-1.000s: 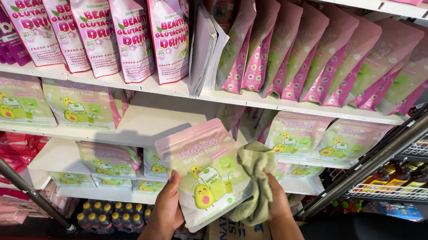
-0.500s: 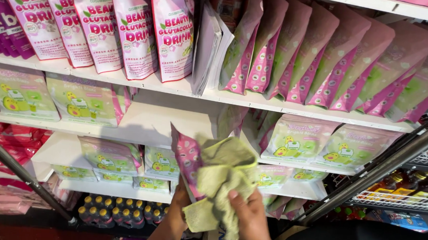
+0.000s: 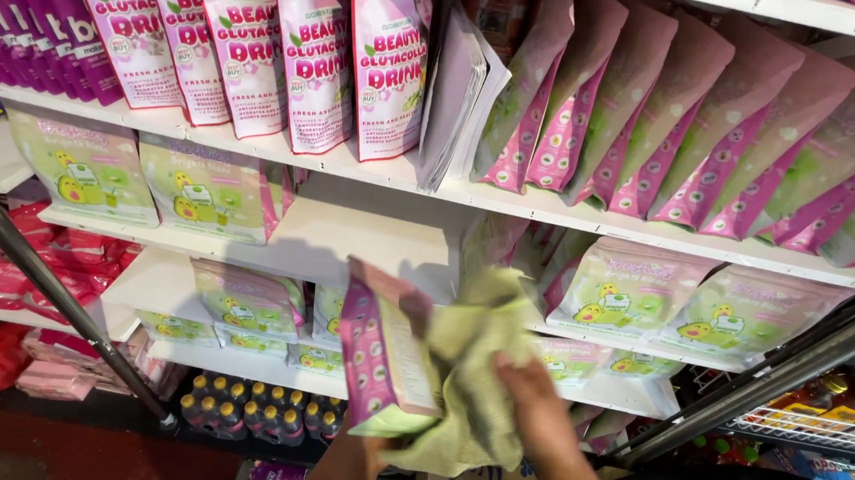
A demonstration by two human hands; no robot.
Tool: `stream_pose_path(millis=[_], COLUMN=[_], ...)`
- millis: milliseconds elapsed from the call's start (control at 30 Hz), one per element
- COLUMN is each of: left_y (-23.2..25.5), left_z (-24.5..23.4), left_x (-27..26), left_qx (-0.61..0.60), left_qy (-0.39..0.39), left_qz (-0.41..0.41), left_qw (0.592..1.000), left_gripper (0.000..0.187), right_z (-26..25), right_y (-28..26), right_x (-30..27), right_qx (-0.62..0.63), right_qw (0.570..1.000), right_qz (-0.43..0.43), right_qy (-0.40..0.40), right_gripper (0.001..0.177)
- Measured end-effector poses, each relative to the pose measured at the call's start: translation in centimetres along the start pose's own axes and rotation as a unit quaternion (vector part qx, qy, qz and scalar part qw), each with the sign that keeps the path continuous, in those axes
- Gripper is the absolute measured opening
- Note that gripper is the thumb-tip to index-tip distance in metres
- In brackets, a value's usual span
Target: The person wipes the front of pink and green product packets on a store shelf using a light-colored cloth. They handle the packets one by one, wiping the packaging and then placing them back on the shelf.
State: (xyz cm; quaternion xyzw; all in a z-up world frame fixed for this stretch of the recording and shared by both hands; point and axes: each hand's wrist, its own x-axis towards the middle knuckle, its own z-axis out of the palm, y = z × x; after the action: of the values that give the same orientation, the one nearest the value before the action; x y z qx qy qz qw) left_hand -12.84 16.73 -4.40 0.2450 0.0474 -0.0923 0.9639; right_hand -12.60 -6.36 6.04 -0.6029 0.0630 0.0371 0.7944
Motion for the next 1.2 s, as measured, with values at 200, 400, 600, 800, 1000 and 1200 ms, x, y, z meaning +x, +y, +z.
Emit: stream_pose_path(millis=[200, 400, 600, 800, 1000, 1200], left_y=[1.4, 0.9, 1.5, 0.0, 2.4, 2.4], left_z=[0.7, -0.4, -1.0, -4.2, -2.9, -4.1], left_x=[-2.3, -0.1, -0.8, -0.5, -1.6, -1.3], left_qx=[-0.021, 0.010, 0.000, -0.050, 0.129, 0.201], left_qy=[-0.078, -0.116, -0.164, -0.187, -0.296, -0.189], left_qz=[-0.035, -0.022, 0.012, -0.041, 0.087, 0.146], left_qw=[0.996, 0.993, 0.986, 0.980, 0.942, 0.950], left_gripper=[0.062, 0.049, 0.057, 0.067, 0.077, 0.077], right_z=[3.4, 5.5, 5.8, 4.7, 6.5, 6.0], right_y=[3.0, 2.7, 0.8, 1.8, 0.0, 0.3], right_x=[-0.6, -2.3, -1.4, 0.1, -4.1, 0.4], right_qx=[-0.339, -0.378, -0.398, -0.336, -0.399, -0.238], right_qw=[0.866, 0.872, 0.791, 0.908, 0.789, 0.940], right_qz=[-0.325, -0.281, -0.419, -0.235, -0.452, -0.223], right_qy=[-0.171, -0.137, -0.201, -0.082, -0.121, -0.101], right_gripper=[0.065, 0.051, 0.070, 0.055, 0.064, 0.057])
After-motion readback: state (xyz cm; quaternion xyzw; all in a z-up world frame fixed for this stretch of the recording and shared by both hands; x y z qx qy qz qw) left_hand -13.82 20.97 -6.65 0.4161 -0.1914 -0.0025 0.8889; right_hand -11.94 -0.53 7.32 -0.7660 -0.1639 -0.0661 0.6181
